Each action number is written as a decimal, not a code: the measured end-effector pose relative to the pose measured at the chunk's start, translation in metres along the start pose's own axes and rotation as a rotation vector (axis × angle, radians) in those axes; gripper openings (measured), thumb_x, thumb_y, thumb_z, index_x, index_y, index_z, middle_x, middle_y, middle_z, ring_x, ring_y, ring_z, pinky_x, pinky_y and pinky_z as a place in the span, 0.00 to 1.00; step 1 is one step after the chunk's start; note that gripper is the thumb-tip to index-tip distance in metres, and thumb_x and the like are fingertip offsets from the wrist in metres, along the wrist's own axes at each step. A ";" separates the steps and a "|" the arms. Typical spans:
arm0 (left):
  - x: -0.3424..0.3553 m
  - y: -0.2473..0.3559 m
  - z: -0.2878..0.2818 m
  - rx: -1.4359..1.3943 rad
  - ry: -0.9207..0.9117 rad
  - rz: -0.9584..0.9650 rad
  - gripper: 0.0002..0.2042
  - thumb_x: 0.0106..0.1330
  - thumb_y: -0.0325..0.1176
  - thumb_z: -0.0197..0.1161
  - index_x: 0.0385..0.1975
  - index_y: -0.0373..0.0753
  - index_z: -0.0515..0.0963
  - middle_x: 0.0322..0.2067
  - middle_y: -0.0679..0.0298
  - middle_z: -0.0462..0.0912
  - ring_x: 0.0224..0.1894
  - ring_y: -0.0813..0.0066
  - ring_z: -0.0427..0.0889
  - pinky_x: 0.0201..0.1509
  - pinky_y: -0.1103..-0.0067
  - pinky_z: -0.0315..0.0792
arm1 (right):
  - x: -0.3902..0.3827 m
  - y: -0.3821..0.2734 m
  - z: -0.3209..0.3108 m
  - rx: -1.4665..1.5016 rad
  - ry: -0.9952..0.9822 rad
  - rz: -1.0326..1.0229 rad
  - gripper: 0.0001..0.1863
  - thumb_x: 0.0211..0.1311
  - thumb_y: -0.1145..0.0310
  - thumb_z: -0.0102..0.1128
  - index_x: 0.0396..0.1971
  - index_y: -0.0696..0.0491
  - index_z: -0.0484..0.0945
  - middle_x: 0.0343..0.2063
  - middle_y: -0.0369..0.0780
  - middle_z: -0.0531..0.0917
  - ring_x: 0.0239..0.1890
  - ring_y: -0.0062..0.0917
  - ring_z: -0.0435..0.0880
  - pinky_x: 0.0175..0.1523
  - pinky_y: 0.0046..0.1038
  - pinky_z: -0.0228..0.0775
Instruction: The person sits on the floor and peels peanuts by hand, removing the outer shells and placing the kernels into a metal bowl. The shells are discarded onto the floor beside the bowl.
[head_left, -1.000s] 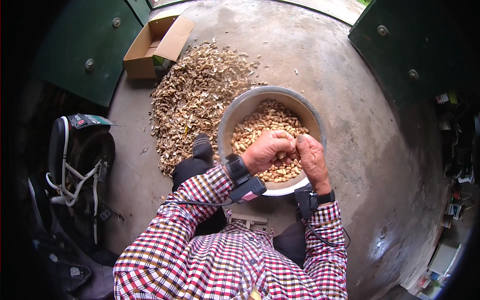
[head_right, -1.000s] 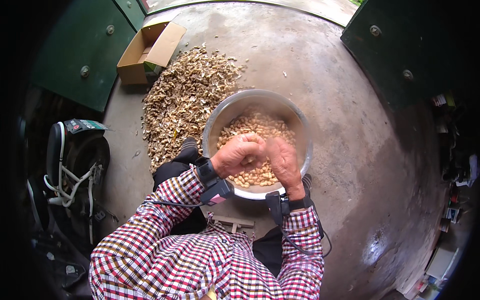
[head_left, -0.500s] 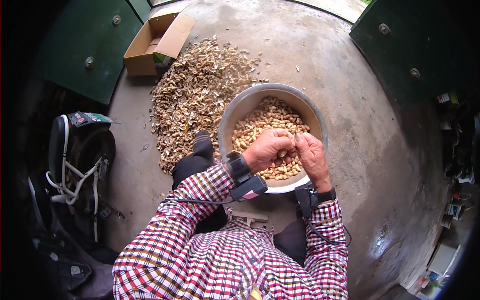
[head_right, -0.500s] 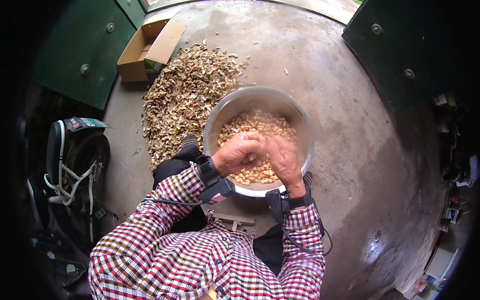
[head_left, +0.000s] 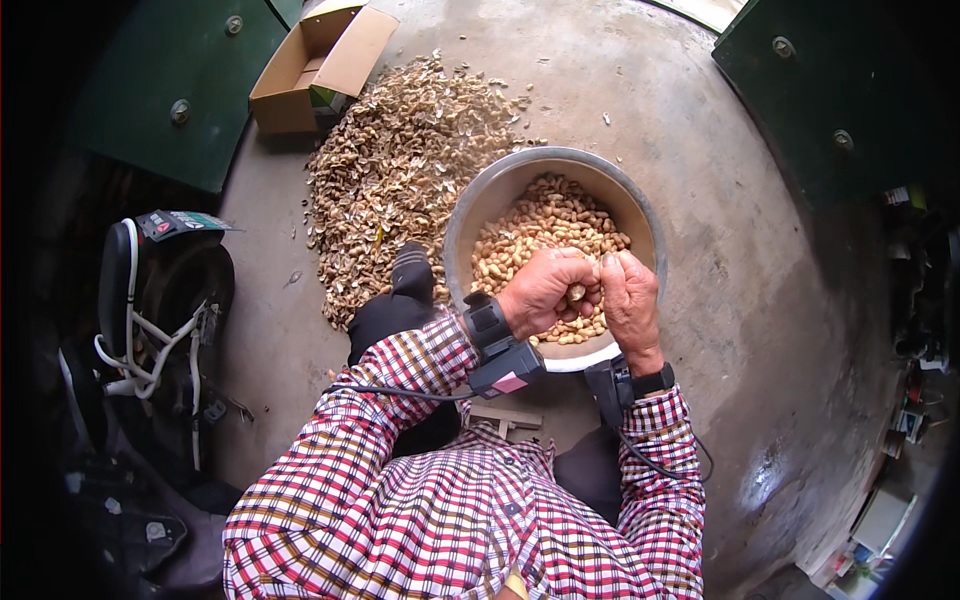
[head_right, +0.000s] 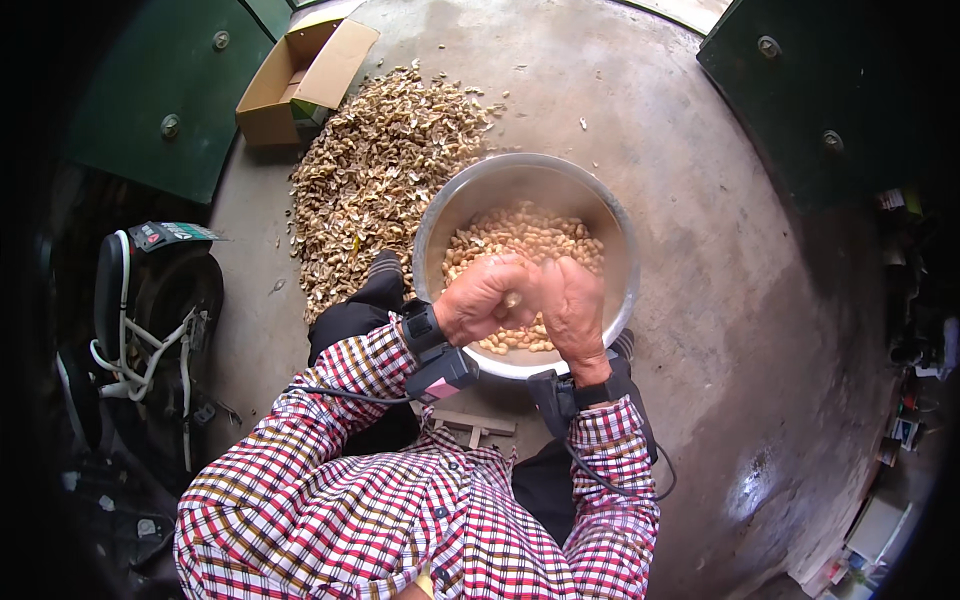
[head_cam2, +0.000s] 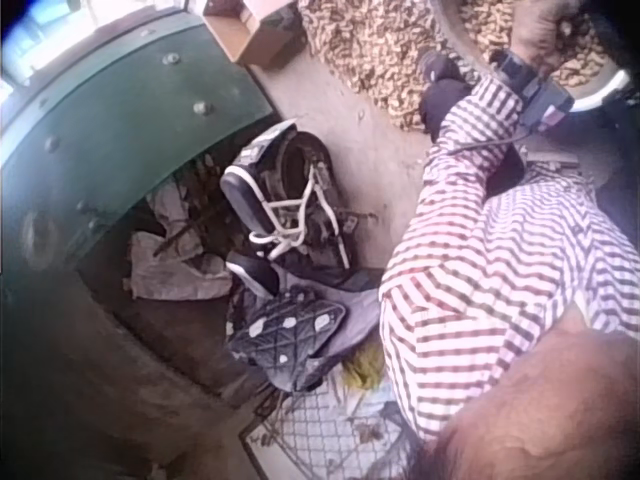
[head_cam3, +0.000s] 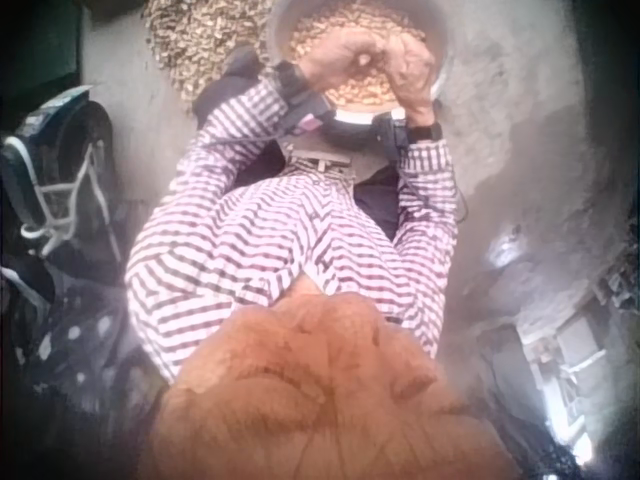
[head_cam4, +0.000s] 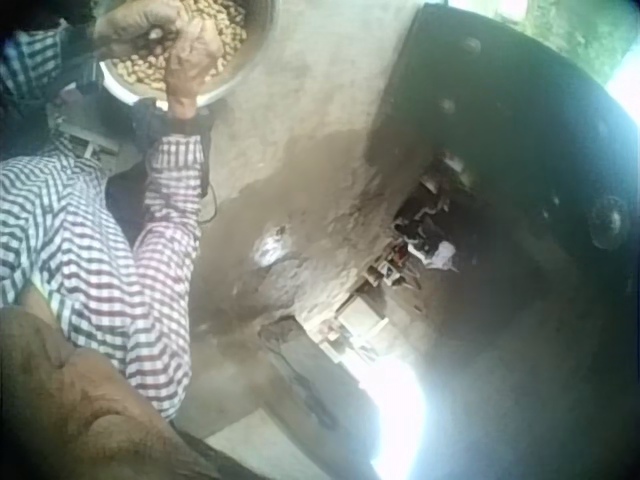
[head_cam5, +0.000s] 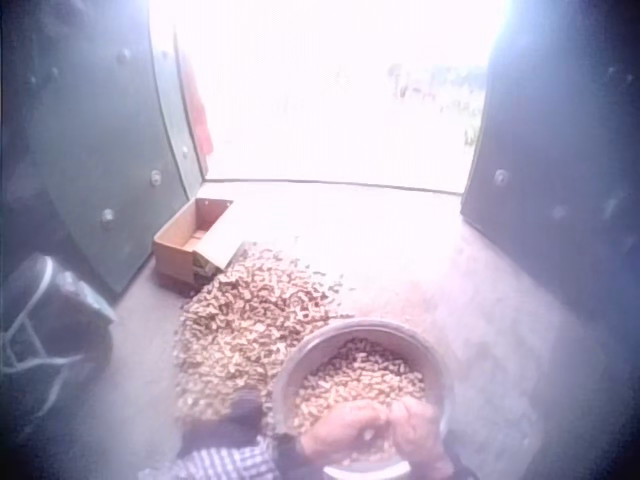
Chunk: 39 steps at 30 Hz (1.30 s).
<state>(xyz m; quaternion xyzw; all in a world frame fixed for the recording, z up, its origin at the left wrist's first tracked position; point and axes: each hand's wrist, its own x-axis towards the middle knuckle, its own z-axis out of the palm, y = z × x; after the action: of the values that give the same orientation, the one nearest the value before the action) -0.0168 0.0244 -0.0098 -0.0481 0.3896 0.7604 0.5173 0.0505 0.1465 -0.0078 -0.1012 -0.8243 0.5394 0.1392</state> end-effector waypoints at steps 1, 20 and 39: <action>-0.001 0.001 -0.004 0.008 -0.030 -0.032 0.01 0.50 0.25 0.52 0.21 0.36 0.71 0.17 0.64 0.72 0.14 0.78 0.71 0.11 0.87 0.60 | -0.001 0.001 0.004 0.028 0.027 -0.012 0.14 0.61 0.69 0.42 0.17 0.59 0.66 0.13 0.36 0.67 0.19 0.14 0.64 0.23 0.21 0.59; -0.002 0.006 -0.004 0.093 -0.118 0.048 0.02 0.51 0.25 0.55 0.19 0.36 0.71 0.14 0.65 0.71 0.13 0.82 0.66 0.13 0.88 0.56 | 0.004 0.013 0.004 0.058 0.003 -0.001 0.16 0.62 0.67 0.41 0.16 0.56 0.64 0.13 0.33 0.67 0.16 0.14 0.64 0.21 0.20 0.58; -0.006 0.013 -0.004 -0.274 -0.185 0.084 0.03 0.54 0.27 0.56 0.27 0.39 0.71 0.24 0.66 0.74 0.22 0.78 0.73 0.20 0.85 0.67 | 0.006 0.018 0.010 0.203 0.030 0.175 0.13 0.61 0.65 0.46 0.19 0.56 0.70 0.15 0.33 0.73 0.15 0.13 0.69 0.20 0.16 0.61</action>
<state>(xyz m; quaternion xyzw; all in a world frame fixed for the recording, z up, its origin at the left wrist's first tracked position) -0.0267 0.0149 -0.0027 -0.0319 0.2346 0.8285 0.5074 0.0413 0.1473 -0.0274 -0.1662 -0.7514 0.6284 0.1135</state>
